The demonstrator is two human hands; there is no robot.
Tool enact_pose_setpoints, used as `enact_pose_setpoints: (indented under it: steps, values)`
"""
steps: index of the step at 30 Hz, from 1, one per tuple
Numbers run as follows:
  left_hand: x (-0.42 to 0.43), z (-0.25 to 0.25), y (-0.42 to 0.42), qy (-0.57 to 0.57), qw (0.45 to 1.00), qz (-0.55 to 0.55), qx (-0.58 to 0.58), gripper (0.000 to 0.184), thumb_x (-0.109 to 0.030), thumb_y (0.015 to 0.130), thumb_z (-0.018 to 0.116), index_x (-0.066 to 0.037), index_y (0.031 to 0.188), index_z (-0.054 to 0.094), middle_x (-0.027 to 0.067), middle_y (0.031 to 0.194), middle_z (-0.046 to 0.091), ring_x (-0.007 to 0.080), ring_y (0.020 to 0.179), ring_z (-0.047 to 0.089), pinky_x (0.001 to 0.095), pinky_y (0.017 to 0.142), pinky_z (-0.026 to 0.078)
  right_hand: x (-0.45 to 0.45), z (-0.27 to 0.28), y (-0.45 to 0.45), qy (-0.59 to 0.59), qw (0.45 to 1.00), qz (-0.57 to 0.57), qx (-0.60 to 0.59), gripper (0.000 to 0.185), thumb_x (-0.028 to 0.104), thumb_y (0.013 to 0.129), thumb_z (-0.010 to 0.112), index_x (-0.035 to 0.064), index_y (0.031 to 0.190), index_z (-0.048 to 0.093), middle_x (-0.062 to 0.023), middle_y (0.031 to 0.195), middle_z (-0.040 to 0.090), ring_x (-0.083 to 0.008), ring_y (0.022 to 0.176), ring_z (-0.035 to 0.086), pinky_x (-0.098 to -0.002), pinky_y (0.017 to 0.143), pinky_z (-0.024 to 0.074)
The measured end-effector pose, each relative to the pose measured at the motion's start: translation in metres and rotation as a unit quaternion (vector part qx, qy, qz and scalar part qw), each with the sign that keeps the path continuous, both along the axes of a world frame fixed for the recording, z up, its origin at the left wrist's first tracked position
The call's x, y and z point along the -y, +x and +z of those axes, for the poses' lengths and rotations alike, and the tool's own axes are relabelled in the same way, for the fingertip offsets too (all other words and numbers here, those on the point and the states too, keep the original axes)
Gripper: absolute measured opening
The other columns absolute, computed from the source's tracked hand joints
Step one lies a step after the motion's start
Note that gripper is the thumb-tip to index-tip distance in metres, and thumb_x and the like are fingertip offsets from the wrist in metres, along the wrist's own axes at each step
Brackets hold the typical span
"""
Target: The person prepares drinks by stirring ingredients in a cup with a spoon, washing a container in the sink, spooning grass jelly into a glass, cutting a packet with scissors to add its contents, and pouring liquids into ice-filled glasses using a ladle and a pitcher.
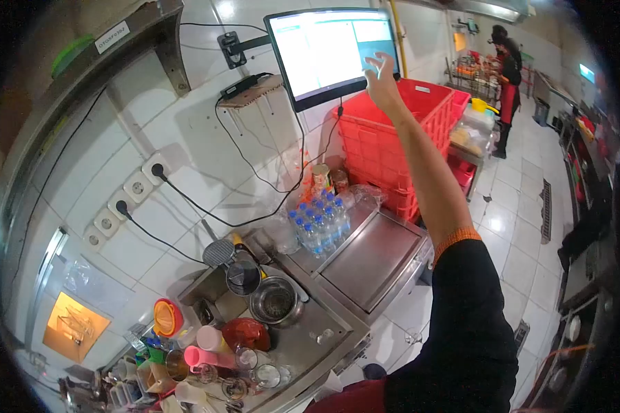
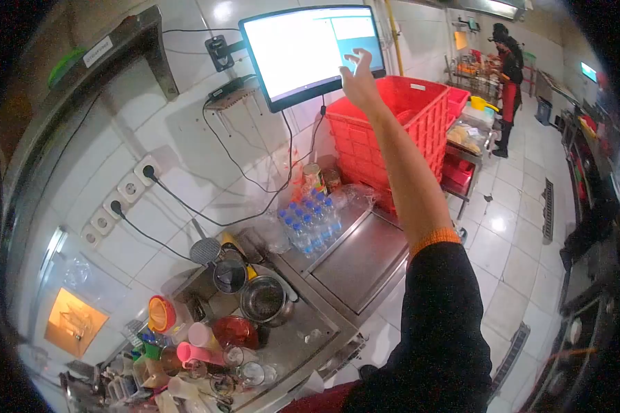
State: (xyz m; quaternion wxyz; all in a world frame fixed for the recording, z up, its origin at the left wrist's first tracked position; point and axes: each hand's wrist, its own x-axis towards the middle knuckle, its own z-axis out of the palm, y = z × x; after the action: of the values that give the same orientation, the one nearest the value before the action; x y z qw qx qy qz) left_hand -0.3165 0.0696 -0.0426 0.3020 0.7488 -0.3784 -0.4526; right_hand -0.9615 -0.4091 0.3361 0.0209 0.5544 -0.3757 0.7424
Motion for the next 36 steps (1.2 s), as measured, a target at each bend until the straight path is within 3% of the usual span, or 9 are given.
enact_pose_setpoints:
  steps: [13, 18, 19, 20, 22, 23, 24, 26, 36]
  values:
    - [-0.071, -0.064, -0.013, -0.009, 0.988, 0.132, 0.084, 0.030, -0.030, 0.095, 0.055, 0.000, 0.094, 0.058, 0.0103, 0.080, 0.059, 0.0177, 0.080, 0.058, 0.0344, 0.070, 0.048, 0.008, 0.045, -0.014, -0.171, 0.985, 0.016, -0.017, 0.047, -0.001, 0.086, 0.053, 0.0032, 0.127, 0.032, -0.0154, 0.119, 0.057, -0.0124, 0.058, 0.052, -0.0223, 0.049, 0.0460]
    - [-0.121, -0.099, -0.008, -0.037, 0.979, 0.156, 0.128, 0.032, -0.030, 0.095, 0.055, 0.002, 0.094, 0.057, 0.0119, 0.082, 0.059, 0.0185, 0.084, 0.058, 0.0355, 0.072, 0.049, -0.110, -0.055, 0.058, 0.027, 0.975, 0.218, 0.028, 0.025, -0.003, 0.084, 0.049, 0.0031, 0.108, 0.048, -0.0044, 0.094, 0.051, -0.0126, 0.084, 0.051, -0.0259, 0.074, 0.0448]
    - [-0.137, -0.109, -0.006, -0.062, 0.974, 0.146, 0.159, 0.032, -0.030, 0.095, 0.055, 0.002, 0.095, 0.057, 0.0123, 0.082, 0.060, 0.0187, 0.084, 0.059, 0.0358, 0.072, 0.049, -0.124, -0.088, 0.062, 0.022, 0.972, 0.177, -0.155, 0.021, -0.003, 0.084, 0.049, 0.0046, 0.104, 0.050, -0.0039, 0.096, 0.052, -0.0127, 0.084, 0.051, -0.0280, 0.076, 0.0443]
    - [-0.150, -0.124, 0.000, -0.101, 0.966, 0.122, 0.204, 0.032, -0.030, 0.095, 0.055, 0.002, 0.095, 0.057, 0.0126, 0.082, 0.060, 0.0189, 0.085, 0.059, 0.0360, 0.072, 0.049, -0.156, -0.113, 0.078, 0.155, 0.896, 0.392, -0.142, 0.019, -0.001, 0.085, 0.052, 0.0056, 0.103, 0.051, -0.0040, 0.095, 0.052, -0.0147, 0.084, 0.051, -0.0301, 0.078, 0.0439]
    - [-0.127, -0.065, -0.037, -0.022, 0.972, 0.135, 0.191, 0.025, -0.016, 0.094, 0.048, 0.003, 0.105, 0.058, 0.0197, 0.091, 0.063, 0.0244, 0.086, 0.061, 0.0366, 0.077, 0.048, -0.207, -0.154, 0.102, 0.322, 0.723, 0.467, -0.394, 0.019, 0.019, 0.093, 0.059, 0.0072, 0.106, 0.053, -0.0069, 0.093, 0.056, -0.0194, 0.085, 0.056, -0.0312, 0.076, 0.0457]
    - [-0.100, -0.043, -0.055, -0.274, 0.929, 0.106, 0.225, 0.025, -0.018, 0.095, 0.046, 0.001, 0.107, 0.058, 0.0167, 0.094, 0.063, 0.0220, 0.089, 0.060, 0.0345, 0.080, 0.048, -0.225, -0.187, 0.116, 0.439, 0.587, 0.524, -0.434, 0.026, 0.028, 0.092, 0.062, 0.0078, 0.107, 0.057, -0.0060, 0.096, 0.061, -0.0161, 0.083, 0.058, -0.0317, 0.071, 0.0468]
    - [-0.079, -0.004, -0.080, -0.239, 0.934, 0.154, 0.216, 0.023, -0.017, 0.095, 0.048, -0.001, 0.108, 0.058, 0.0138, 0.097, 0.062, 0.0214, 0.092, 0.059, 0.0337, 0.083, 0.047, -0.244, -0.215, 0.126, 0.477, 0.492, 0.523, -0.506, 0.032, 0.032, 0.092, 0.061, 0.0060, 0.110, 0.055, -0.0090, 0.100, 0.063, -0.0195, 0.088, 0.060, -0.0328, 0.076, 0.0482]
    - [-0.081, -0.053, -0.053, -0.197, 0.943, 0.199, 0.178, 0.039, -0.008, 0.089, 0.060, -0.003, 0.126, 0.049, 0.0120, 0.119, 0.058, 0.0248, 0.110, 0.056, 0.0358, 0.093, 0.046, -0.278, -0.265, 0.145, 0.480, 0.351, 0.543, -0.593, 0.039, 0.037, 0.092, 0.061, 0.0042, 0.112, 0.053, -0.0119, 0.104, 0.064, -0.0229, 0.093, 0.063, -0.0339, 0.080, 0.0495]
    - [-0.014, -0.081, -0.065, -0.233, 0.947, 0.199, 0.099, 0.060, -0.003, 0.084, 0.058, -0.003, 0.140, 0.034, 0.0189, 0.133, 0.051, 0.0319, 0.122, 0.050, 0.0412, 0.097, 0.044, -0.360, -0.360, 0.140, 0.645, 0.422, 0.433, -0.467, 0.043, 0.037, 0.088, 0.061, 0.0022, 0.112, 0.058, -0.0163, 0.105, 0.067, -0.0292, 0.090, 0.066, -0.0369, 0.082, 0.0501]
